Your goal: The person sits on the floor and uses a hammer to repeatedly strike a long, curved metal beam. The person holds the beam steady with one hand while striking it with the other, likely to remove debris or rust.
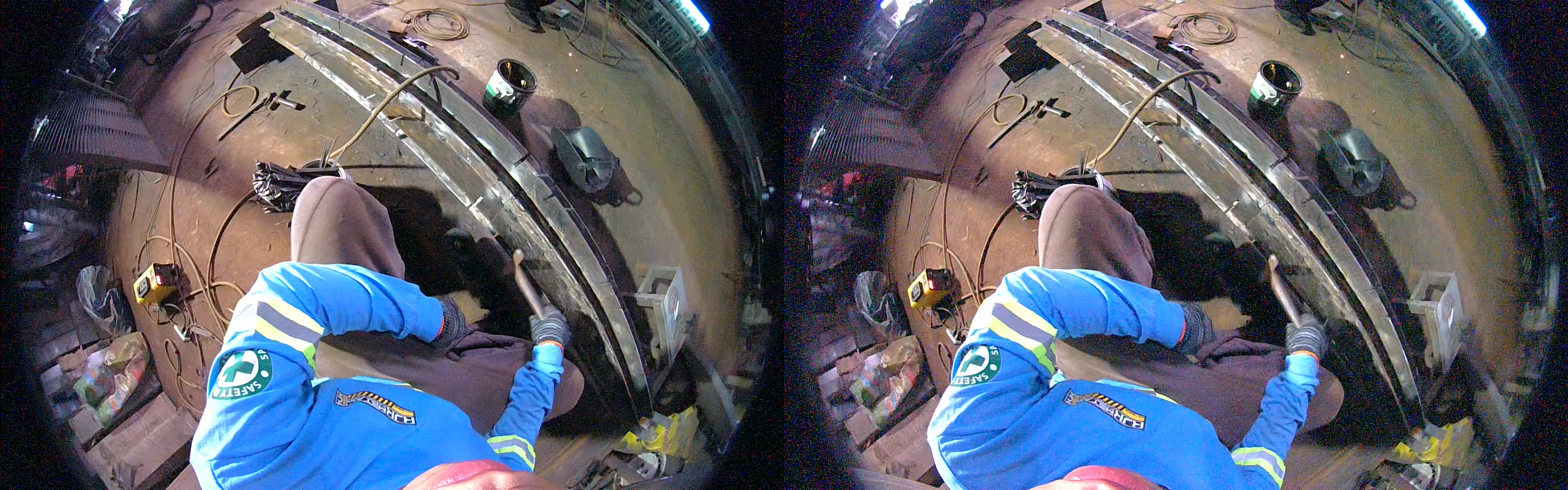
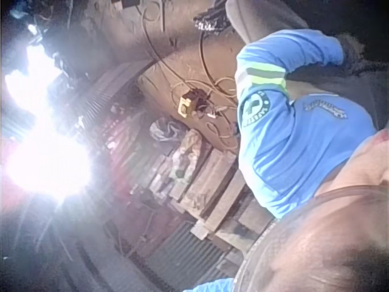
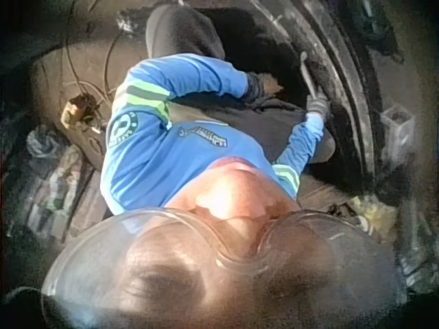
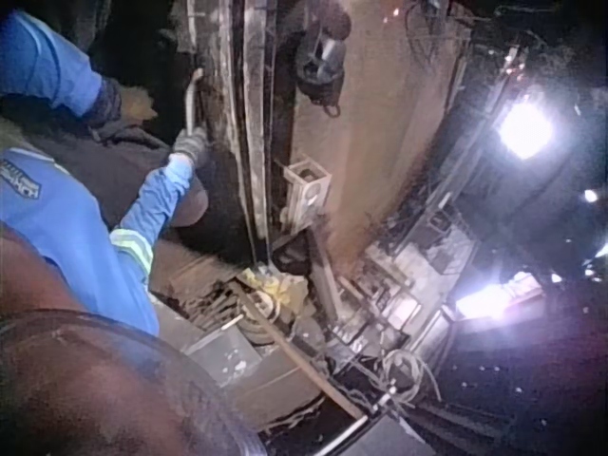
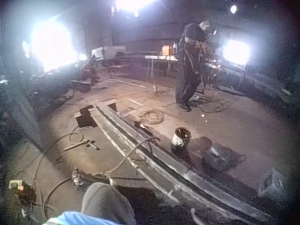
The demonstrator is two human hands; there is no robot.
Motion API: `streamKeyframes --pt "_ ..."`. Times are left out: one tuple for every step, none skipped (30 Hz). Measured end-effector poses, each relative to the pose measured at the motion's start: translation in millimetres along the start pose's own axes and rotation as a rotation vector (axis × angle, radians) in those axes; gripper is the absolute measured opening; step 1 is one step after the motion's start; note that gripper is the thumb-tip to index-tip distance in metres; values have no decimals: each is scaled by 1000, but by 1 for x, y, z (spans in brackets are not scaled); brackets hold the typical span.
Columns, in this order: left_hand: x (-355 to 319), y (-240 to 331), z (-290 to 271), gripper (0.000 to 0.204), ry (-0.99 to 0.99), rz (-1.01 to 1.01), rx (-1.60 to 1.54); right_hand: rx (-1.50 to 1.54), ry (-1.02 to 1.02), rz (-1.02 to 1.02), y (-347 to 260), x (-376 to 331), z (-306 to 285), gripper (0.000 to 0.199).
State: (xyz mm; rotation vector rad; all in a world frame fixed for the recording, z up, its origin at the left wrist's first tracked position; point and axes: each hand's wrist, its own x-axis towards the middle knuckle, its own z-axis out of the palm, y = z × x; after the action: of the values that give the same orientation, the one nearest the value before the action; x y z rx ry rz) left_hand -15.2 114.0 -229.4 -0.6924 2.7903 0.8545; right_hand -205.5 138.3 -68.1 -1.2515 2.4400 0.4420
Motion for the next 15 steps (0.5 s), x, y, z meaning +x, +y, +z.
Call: streamKeyframes --pt "-3 2 -4 37 -7 4 -5 -57 -21 -169 1 1 9 40" --pt "-3 4 -9 37 -11 15 -7 -8 -133 -197 2 8 15 43" --pt "-3 7 -14 38 -14 28 -9 16 -146 -257 6 10 21 45" --pt "-5 7 -17 38 -19 29 -11 119 -121 -294 7 6 21 46" --pt "-8 3 -12 38 -21 16 -14 221 -100 -343 2 0 16 47" --pt "-11 -3 3 38 44 31 23 381 -7 -369 -4 -5 9 45" --pt "-9 -5 8 35 69 33 -9 539 87 -378 -5 -11 5 44" --pt "-6 -7 12 33 95 35 -41 908 -31 -288 -4 -7 1 36" --pt "-3 -9 16 31 119 38 -72 1277 -116 -170 -3 -2 -3 30" --pt "-2 -8 17 31 135 46 -72 1126 255 -243 -6 -9 -11 32" --pt "-2 -8 17 31 148 51 -69 950 610 -311 -11 -14 -18 34" --pt "-2 -7 17 31 161 56 -67 842 909 -276 -16 -18 -29 30" --pt "-1 -10 20 32 131 45 -60 725 1200 -243 -26 -24 -44 27" --pt "2 -14 26 32 100 27 -55 594 1479 -206 -33 -27 -52 27" --pt "3 -18 32 33 68 8 -52 603 1481 -110 -26 -26 -52 34"
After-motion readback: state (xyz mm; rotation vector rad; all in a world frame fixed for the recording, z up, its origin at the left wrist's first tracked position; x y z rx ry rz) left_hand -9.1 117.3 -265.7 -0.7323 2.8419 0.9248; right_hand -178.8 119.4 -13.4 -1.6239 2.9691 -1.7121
